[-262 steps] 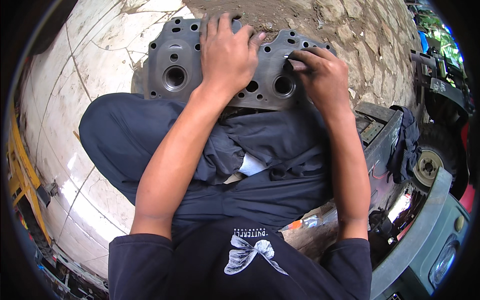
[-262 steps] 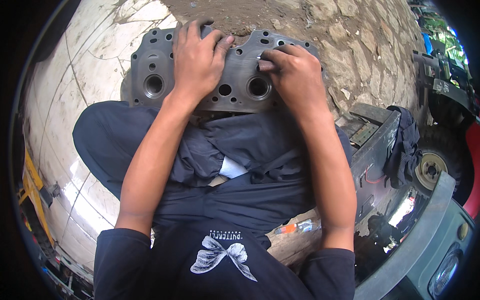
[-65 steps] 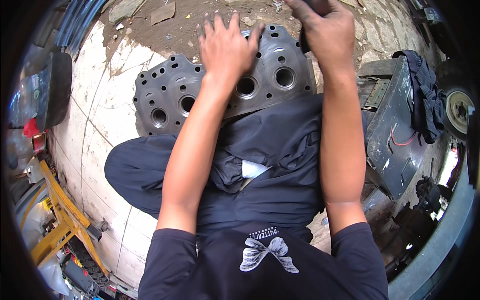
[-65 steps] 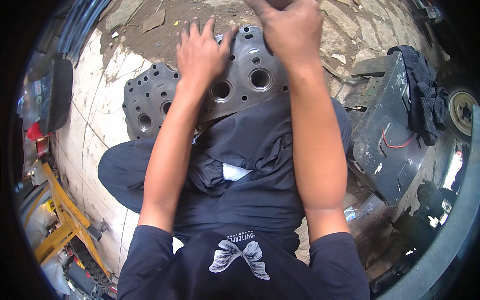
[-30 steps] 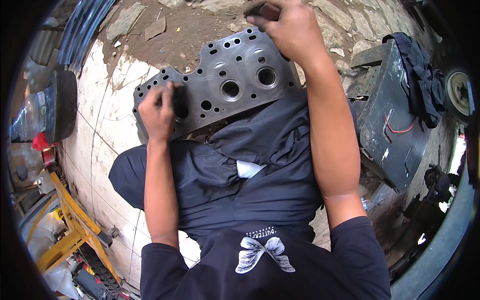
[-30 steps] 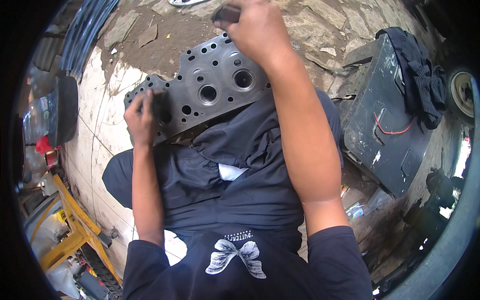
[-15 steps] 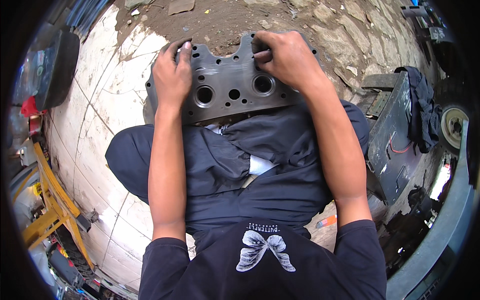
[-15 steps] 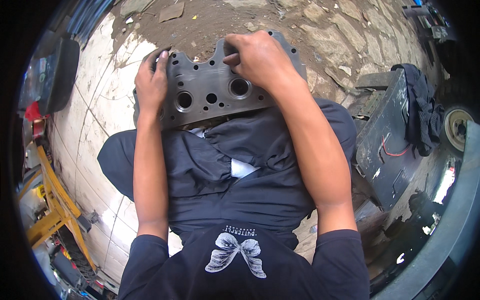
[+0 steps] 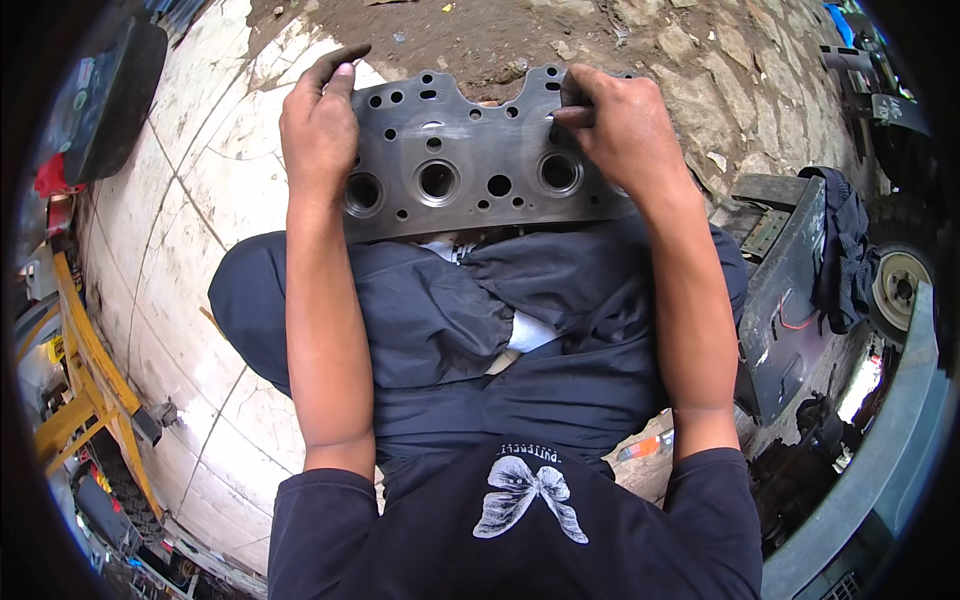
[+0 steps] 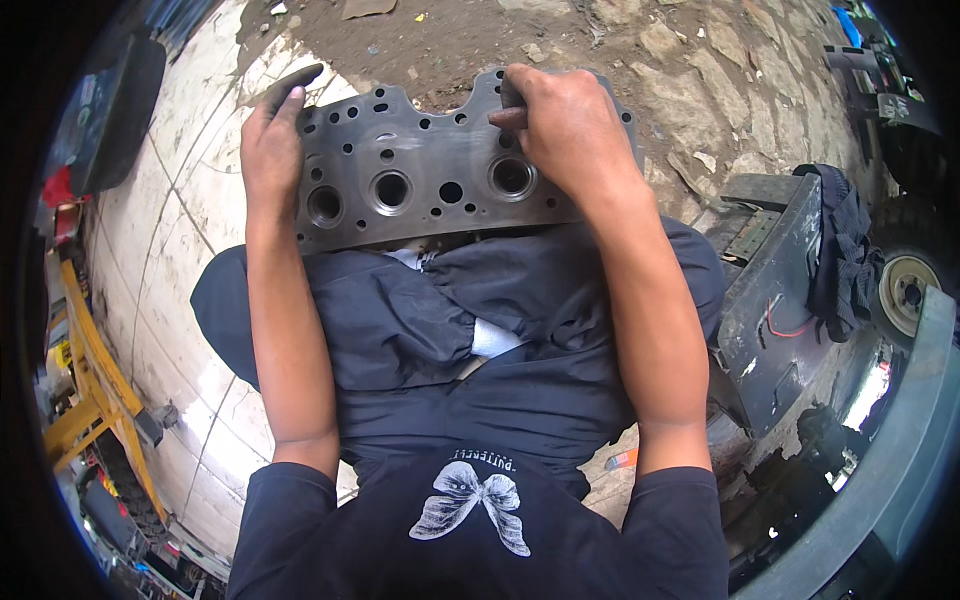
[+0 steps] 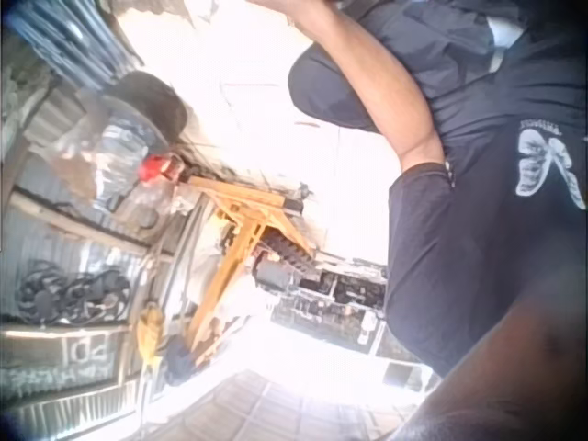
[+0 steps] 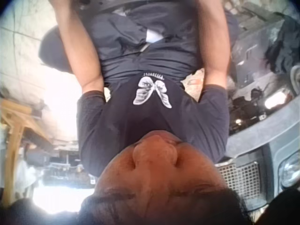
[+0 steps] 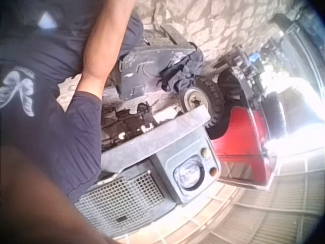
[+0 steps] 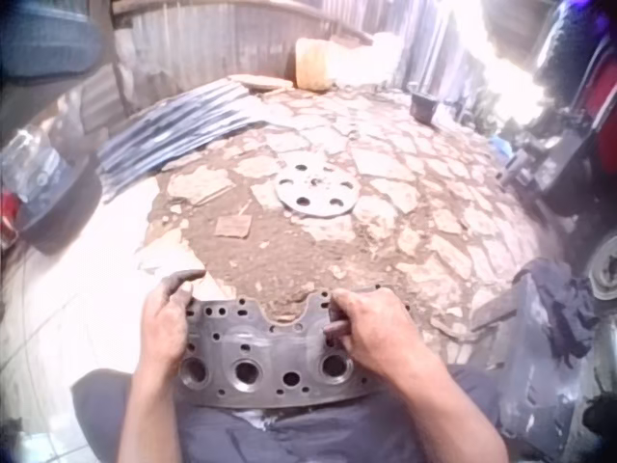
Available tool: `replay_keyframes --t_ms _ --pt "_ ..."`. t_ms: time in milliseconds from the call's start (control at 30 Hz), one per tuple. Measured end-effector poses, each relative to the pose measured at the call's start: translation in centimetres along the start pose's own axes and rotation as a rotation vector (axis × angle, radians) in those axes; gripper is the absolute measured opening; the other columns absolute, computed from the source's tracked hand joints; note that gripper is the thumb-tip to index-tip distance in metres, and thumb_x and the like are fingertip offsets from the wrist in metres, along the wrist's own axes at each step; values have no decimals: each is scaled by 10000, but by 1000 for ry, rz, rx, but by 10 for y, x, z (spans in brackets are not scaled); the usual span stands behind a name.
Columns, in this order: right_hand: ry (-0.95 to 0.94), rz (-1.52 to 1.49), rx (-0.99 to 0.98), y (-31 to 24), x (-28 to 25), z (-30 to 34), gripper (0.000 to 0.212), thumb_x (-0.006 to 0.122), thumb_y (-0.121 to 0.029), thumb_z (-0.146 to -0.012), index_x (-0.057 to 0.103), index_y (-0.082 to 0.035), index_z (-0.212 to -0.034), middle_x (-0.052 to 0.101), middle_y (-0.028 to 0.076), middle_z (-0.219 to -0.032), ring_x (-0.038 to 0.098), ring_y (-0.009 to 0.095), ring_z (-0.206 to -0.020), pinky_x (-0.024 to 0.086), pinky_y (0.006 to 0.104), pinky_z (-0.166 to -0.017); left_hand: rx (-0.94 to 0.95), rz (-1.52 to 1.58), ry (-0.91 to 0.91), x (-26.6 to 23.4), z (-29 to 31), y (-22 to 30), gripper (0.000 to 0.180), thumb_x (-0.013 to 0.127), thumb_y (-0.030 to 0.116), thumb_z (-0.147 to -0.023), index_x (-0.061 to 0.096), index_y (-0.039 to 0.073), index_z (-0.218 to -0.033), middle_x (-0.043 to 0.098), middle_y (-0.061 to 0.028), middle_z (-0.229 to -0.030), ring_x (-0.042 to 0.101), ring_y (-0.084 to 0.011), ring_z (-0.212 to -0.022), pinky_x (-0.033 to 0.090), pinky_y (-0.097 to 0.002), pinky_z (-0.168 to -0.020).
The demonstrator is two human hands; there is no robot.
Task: The person sits on the floor and scrubs a metal engine cylinder head with a small abrasive pad. They repeatedly rub the surface and the holes of the part, occasionally lifting and repositioning it to access different areas.
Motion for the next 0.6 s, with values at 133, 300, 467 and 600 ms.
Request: replay_keyframes --t_ms 133,300,467,600 --pt "-7 102 -75 2 2 -7 151 721 63 -784 675 25 -923 753 218 -891 769 357 -877 607 456 -760 -90 158 -81 -2 2 4 330 538 103 -1045 763 54 -1282 762 -125 -1169 668 -170 -1114 480 -276 -999" --pt "4 4 -25 8 4 -5 189 814 -15 -793 687 27 -927 739 223 -889 760 374 -859 585 451 -735 -117 189 -129 1 7 11 338 525 61 -1041 751 19 -1288 750 -123 -1210 661 -178 -1126 483 -283 -1012" --pt "-35 -38 31 2 -2 -11 176 655 111 -778 699 72 -944 775 225 -909 800 291 -897 635 395 -764 -155 201 -213 1 7 12 335 545 69 -1029 752 15 -1286 749 -121 -1225 657 -182 -1136 481 -286 -1019" --pt "-81 -280 34 7 5 -10 177 685 73 -780 711 61 -954 778 229 -954 801 294 -891 628 402 -767 -174 253 -164 4 6 9 338 554 79 -1022 754 22 -1289 749 -134 -1224 659 -202 -1132 480 -298 -1023"
Point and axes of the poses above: each hand's wrist, its own z-axis away from the middle knuckle, its own x-axis out of the palm, y = z × x, the point moved 1 cm from there along -z, towards the middle knuckle
